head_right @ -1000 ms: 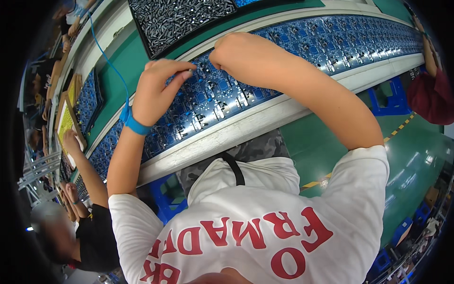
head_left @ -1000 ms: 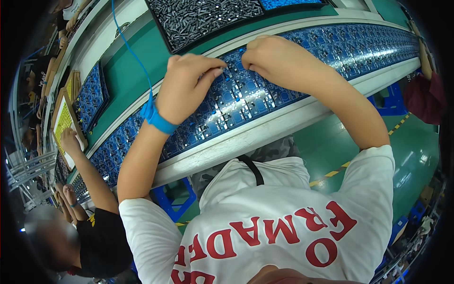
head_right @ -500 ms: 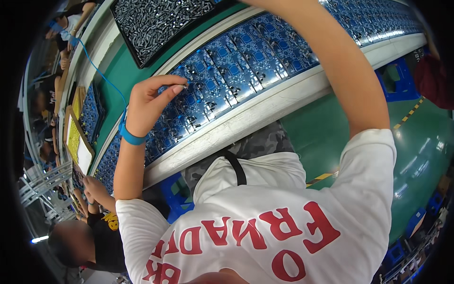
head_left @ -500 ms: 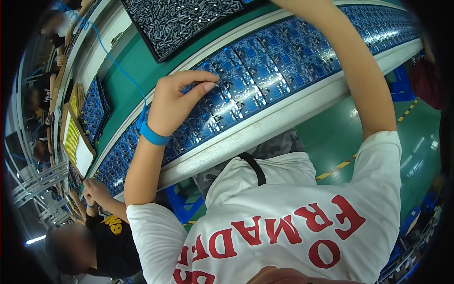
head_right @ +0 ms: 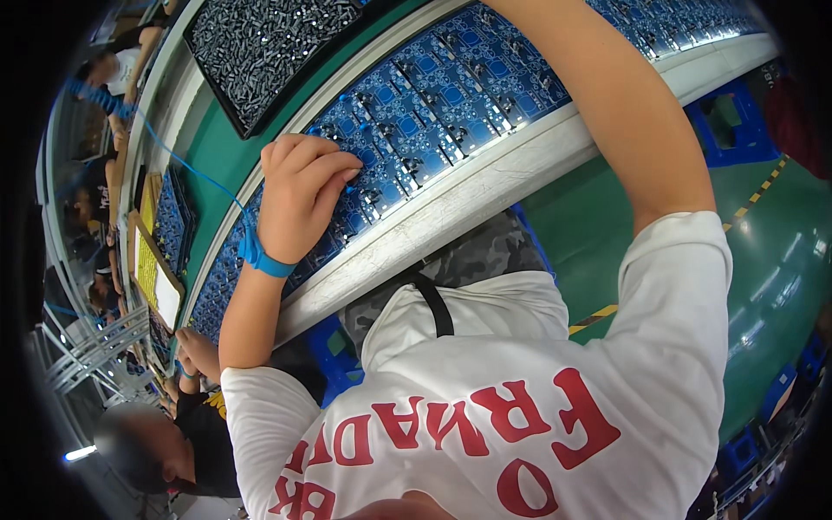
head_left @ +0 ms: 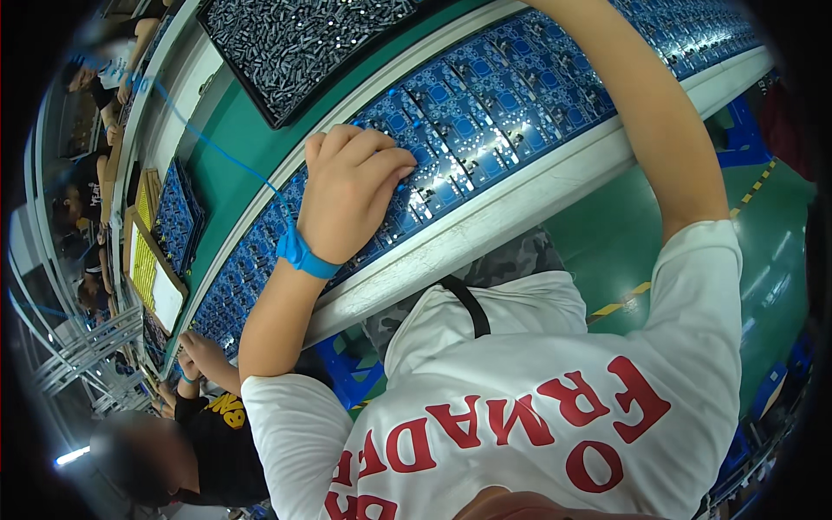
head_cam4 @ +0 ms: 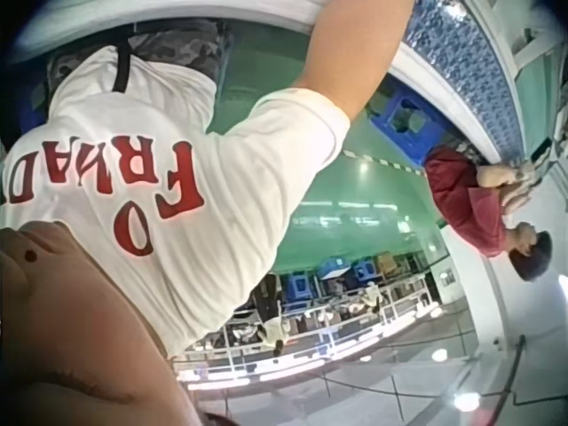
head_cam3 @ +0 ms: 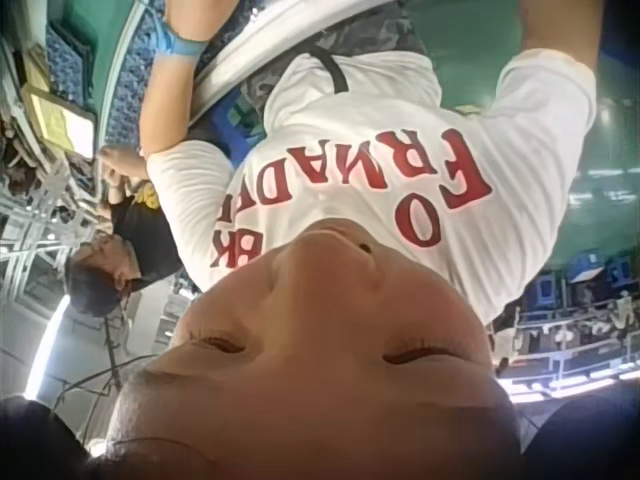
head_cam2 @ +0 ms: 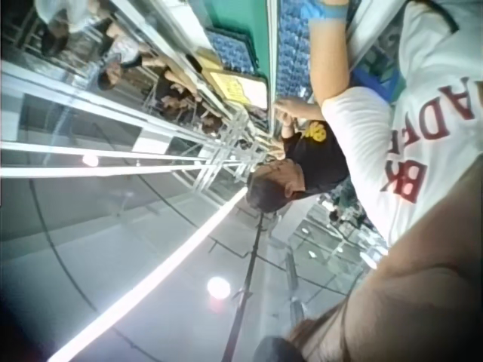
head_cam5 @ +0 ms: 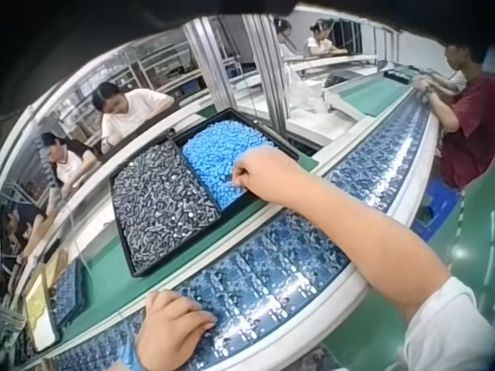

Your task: Placing small electronic components into slots on circuit boards on an assembly line.

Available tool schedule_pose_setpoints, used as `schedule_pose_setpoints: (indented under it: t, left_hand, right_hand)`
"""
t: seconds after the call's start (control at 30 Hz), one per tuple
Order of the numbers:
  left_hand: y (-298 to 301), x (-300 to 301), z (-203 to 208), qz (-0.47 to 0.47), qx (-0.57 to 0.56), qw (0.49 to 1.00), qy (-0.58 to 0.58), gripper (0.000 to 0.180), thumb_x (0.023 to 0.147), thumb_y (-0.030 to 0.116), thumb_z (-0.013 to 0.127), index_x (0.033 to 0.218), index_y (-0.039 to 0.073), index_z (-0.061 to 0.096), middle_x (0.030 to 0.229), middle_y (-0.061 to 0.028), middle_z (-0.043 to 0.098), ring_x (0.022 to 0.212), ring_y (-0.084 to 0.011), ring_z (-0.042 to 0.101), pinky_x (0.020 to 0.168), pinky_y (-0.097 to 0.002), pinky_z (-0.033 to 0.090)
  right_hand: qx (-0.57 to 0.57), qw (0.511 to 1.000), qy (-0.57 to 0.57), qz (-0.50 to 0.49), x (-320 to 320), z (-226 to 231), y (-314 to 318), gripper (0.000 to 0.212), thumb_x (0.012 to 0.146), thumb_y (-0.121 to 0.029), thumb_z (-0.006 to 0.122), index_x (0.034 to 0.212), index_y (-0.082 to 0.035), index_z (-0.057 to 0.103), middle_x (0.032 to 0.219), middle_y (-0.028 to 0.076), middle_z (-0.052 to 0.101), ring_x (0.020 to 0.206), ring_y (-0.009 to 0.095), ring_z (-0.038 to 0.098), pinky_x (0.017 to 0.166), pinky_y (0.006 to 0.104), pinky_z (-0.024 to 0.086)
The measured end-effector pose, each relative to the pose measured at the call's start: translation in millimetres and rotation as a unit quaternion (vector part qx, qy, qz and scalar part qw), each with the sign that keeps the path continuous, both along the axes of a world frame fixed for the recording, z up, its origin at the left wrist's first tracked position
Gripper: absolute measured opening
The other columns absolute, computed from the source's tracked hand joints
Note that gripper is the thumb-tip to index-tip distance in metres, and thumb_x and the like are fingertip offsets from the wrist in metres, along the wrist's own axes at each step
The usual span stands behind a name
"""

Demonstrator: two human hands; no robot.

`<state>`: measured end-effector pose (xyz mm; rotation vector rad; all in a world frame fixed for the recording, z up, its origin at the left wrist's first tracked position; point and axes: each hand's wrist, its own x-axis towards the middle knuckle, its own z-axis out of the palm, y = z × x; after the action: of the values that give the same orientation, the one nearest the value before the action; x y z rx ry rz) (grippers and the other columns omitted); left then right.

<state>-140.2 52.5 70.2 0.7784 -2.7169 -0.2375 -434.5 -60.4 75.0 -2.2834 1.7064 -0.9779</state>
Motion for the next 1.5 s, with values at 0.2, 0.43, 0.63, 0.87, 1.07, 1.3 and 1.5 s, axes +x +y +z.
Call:
schedule_pose_setpoints:
  t: [0.2, 0.43, 0.63, 0.87, 1.07, 1.3, 1.5]
  left_hand:
    - [3, 1, -7, 0.016, 0.014, 1.000, 0.021, 0.014, 0.080, 0.007, 0.071, 0.093, 0.011, 0.070, 0.092, -0.0033, 0.062, 0.094, -0.0248, 0.055, 0.083, -0.0379, 0.038]
    - [5, 0, -8, -0.024, -0.020, 0.999, 0.006, 0.015, 0.079, 0.005, 0.068, 0.094, 0.008, 0.070, 0.094, -0.0066, 0.062, 0.096, -0.0260, 0.055, 0.085, -0.0384, 0.041]
    - [2, 2, 3, -0.024, -0.024, 0.999, -0.017, 0.017, 0.080, 0.004, 0.064, 0.095, 0.006, 0.071, 0.092, -0.0091, 0.064, 0.093, -0.0290, 0.058, 0.083, -0.0401, 0.045]
    - [-117, 46, 6, 0.137, -0.110, 0.978, 0.115, 0.014, 0.084, 0.011, 0.068, 0.095, 0.007, 0.074, 0.086, -0.0141, 0.068, 0.081, -0.0338, 0.065, 0.072, -0.0412, 0.052]
    - [-154, 60, -15, 0.182, -0.146, 0.970, 0.060, 0.016, 0.088, 0.018, 0.068, 0.100, 0.008, 0.074, 0.091, -0.0120, 0.069, 0.083, -0.0308, 0.067, 0.074, -0.0386, 0.052]
    - [-135, 42, 2, 0.190, -0.197, 0.962, -0.001, 0.013, 0.086, 0.021, 0.063, 0.083, 0.011, 0.072, 0.078, -0.0102, 0.067, 0.080, -0.0330, 0.063, 0.076, -0.0475, 0.045]
    - [-110, 37, 16, 0.176, -0.127, 0.971, 0.097, 0.016, 0.084, 0.021, 0.066, 0.085, 0.008, 0.075, 0.086, -0.0125, 0.070, 0.085, -0.0332, 0.064, 0.079, -0.0473, 0.047]
  right_hand:
    - [0.068, 0.997, 0.017, -0.025, 1, 11, 11, 0.024, 0.085, -0.025, 0.069, 0.086, -0.001, 0.073, 0.084, 0.020, 0.069, 0.082, 0.037, 0.066, 0.075, 0.0452, 0.051]
    - [-0.123, 0.988, -0.075, -0.063, -17, -30, -20, 0.030, 0.084, -0.030, 0.071, 0.084, 0.000, 0.072, 0.081, 0.020, 0.069, 0.080, 0.038, 0.066, 0.074, 0.0448, 0.051]
    - [0.035, 0.998, 0.028, -0.051, -10, 5, -4, 0.028, 0.082, -0.029, 0.071, 0.087, -0.002, 0.074, 0.082, 0.019, 0.070, 0.079, 0.036, 0.067, 0.073, 0.0439, 0.052]
    - [0.017, 0.997, -0.075, 0.032, -31, 2, -18, 0.024, 0.082, -0.025, 0.070, 0.089, -0.003, 0.075, 0.078, 0.018, 0.070, 0.074, 0.033, 0.067, 0.071, 0.0413, 0.052]
    - [0.076, 0.990, -0.106, -0.057, 19, 43, 26, 0.018, 0.082, -0.020, 0.068, 0.089, -0.005, 0.076, 0.082, 0.017, 0.072, 0.077, 0.033, 0.068, 0.072, 0.0407, 0.053]
    - [0.117, 0.977, 0.014, 0.179, 71, 11, 130, 0.017, 0.087, -0.011, 0.067, 0.101, -0.004, 0.074, 0.093, 0.013, 0.071, 0.087, 0.031, 0.067, 0.077, 0.0393, 0.054]
    - [0.106, 0.966, 0.077, 0.222, 80, -4, 145, 0.012, 0.084, -0.007, 0.066, 0.094, -0.003, 0.071, 0.092, 0.011, 0.069, 0.091, 0.032, 0.064, 0.081, 0.0399, 0.052]
